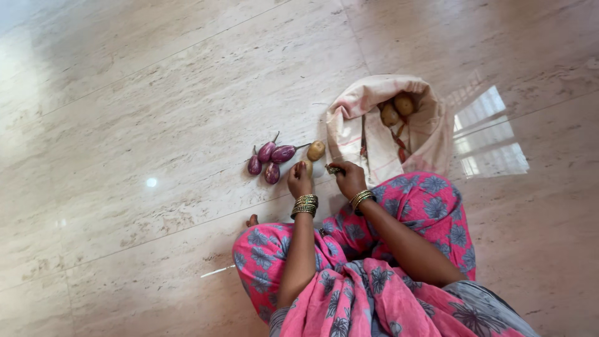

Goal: The person sits on the floor and peels small purple eggplants and potatoes using a small knife. They handle the vegetables one at a time, rotating them to remove the skin, and place the peeled items into a cloth bag.

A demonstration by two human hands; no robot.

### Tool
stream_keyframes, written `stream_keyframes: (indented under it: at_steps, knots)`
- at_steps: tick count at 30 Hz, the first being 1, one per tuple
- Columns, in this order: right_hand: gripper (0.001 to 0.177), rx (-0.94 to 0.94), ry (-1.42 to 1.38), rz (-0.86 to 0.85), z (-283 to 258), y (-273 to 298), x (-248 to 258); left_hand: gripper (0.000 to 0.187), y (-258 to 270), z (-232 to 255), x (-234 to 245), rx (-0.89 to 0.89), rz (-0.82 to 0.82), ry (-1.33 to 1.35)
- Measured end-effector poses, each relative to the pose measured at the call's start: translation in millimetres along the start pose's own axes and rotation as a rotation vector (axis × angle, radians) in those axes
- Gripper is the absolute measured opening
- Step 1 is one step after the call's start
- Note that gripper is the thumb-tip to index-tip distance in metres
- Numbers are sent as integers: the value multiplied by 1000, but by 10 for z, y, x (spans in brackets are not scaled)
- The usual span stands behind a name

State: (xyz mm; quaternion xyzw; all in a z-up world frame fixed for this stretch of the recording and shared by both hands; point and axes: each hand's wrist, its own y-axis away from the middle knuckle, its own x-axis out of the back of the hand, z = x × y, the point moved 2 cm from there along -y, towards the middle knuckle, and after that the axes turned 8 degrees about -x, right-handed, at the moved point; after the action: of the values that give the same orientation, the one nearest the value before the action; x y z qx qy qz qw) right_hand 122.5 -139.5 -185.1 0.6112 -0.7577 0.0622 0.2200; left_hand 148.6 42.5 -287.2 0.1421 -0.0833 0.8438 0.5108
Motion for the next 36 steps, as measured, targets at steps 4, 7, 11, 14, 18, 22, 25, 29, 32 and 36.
stream_keyframes:
  at_steps: [4, 7, 11, 14, 18, 22, 25, 29, 32, 36]
  knots:
    - [32, -325, -193, -70, 32, -2, 54, 38, 48, 139, 38, -149, 62, -358]
    - [29, -364, -589, 6, 138, -159, 208, 39, 86, 607, 105, -263, 164, -546]
    - [24, -292, -666, 218, 338, -771, 880, 34, 195, 1259, -95, -512, 156, -469]
    - [24, -150, -434, 383, 351, -1183, 1353, 39, 252, 1437, -654, -289, -180, -34]
    - [27, -88, -76, 576, 384, -1613, 1617, 42, 334, 1312, -1672, 78, -549, 272]
    - [28, -221, 25, 530, 495, -1843, 1678, 44, 294, 1598, -2315, -76, -625, 398]
    - [37, -151, 65, 463, 543, -1899, 1691, 48, 248, 1673, -2555, 77, -656, 357]
    - [38, -176, 87, 408, 667, -1911, 1718, 50, 148, 1670, -2740, 185, -685, 453]
    - [38, -192, -58, 408, 749, -1892, 1700, 55, 140, 1576, -2782, 91, -699, 122]
    - [35, -231, -120, 425, 821, -1927, 1593, 54, 119, 1537, -2784, -325, -545, -335]
